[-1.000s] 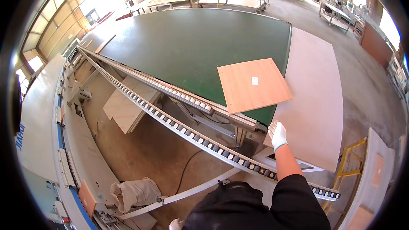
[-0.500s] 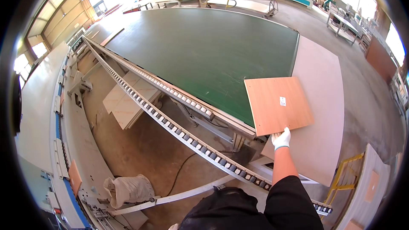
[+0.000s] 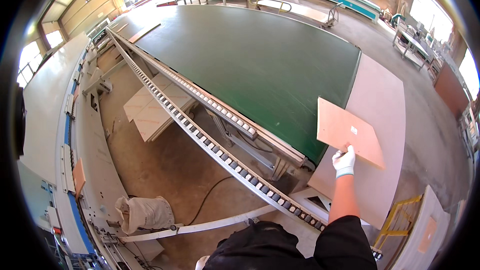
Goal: The person picks up a wood panel and feeds it into an edge banding machine, then places it on a conveyor belt.
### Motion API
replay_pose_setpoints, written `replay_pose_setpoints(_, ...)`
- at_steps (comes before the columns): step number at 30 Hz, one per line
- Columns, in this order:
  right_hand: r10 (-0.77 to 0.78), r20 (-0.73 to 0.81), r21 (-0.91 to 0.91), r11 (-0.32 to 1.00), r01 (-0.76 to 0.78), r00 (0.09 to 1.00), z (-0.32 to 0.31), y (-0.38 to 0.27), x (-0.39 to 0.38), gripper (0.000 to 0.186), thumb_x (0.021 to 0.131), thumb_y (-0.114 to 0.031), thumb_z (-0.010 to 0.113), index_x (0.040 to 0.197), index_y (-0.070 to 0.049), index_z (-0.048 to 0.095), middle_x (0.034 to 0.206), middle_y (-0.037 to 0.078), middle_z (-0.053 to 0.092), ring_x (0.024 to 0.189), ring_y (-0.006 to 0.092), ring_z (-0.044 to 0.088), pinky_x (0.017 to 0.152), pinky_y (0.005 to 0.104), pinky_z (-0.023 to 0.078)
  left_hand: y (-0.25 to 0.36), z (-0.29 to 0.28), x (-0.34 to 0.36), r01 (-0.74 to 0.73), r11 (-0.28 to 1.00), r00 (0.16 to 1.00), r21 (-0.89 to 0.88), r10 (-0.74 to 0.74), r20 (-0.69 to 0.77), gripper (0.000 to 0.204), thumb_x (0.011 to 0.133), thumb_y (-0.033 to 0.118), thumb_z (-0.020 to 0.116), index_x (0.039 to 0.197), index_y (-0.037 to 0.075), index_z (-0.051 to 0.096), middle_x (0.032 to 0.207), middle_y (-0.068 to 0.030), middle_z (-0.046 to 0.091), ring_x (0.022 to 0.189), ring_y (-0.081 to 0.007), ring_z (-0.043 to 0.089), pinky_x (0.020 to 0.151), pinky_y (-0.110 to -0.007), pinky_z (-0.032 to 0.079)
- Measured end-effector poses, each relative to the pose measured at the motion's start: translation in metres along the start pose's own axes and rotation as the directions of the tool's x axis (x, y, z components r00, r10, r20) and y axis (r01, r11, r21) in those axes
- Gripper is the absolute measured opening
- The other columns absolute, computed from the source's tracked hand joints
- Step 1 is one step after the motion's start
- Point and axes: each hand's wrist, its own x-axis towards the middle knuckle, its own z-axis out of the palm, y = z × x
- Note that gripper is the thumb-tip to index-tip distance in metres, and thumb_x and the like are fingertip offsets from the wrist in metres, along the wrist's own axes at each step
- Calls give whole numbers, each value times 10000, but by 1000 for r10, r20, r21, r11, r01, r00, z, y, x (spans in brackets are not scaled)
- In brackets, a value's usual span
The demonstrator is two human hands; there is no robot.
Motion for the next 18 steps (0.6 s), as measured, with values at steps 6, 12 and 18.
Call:
replay_pose_setpoints(6, 114, 175, 64, 990, -127, 978, 17, -37, -69, 277, 830, -348, 604, 697, -186, 424, 545, -62, 312, 410, 56, 315, 364, 194, 250, 2, 2, 33, 217, 746, 961, -630, -278, 2, 306, 913, 244, 457, 1018, -7, 597, 997, -221, 622, 998, -381, 560, 894, -414, 446)
replay_pose_setpoints(12, 110, 151, 48, 992, -119, 982, 33, -17, -161, 288, 858, -318, 559, 652, -164, 429, 492, -71, 281, 371, 74, 270, 348, 220, 231, 71, -81, 78, -56, 536, 951, -842, -228, -209, 350, 932, 368, 505, 1114, 82, 591, 1143, -106, 626, 1003, -207, 598, 831, -349, 480)
replay_pose_setpoints(18, -510, 560, -329, 586, 740, 653, -11, 20, -171, 104, 775, -151, 620, 810, -82, 550, 707, 25, 553, 614, 141, 541, 559, 267, 441, 210, -178, 66, -480, 585, 872, -654, 241, -425, 439, 966, 295, 498, 1302, 12, 491, 1263, -143, 566, 1177, -218, 525, 1015, -349, 376)
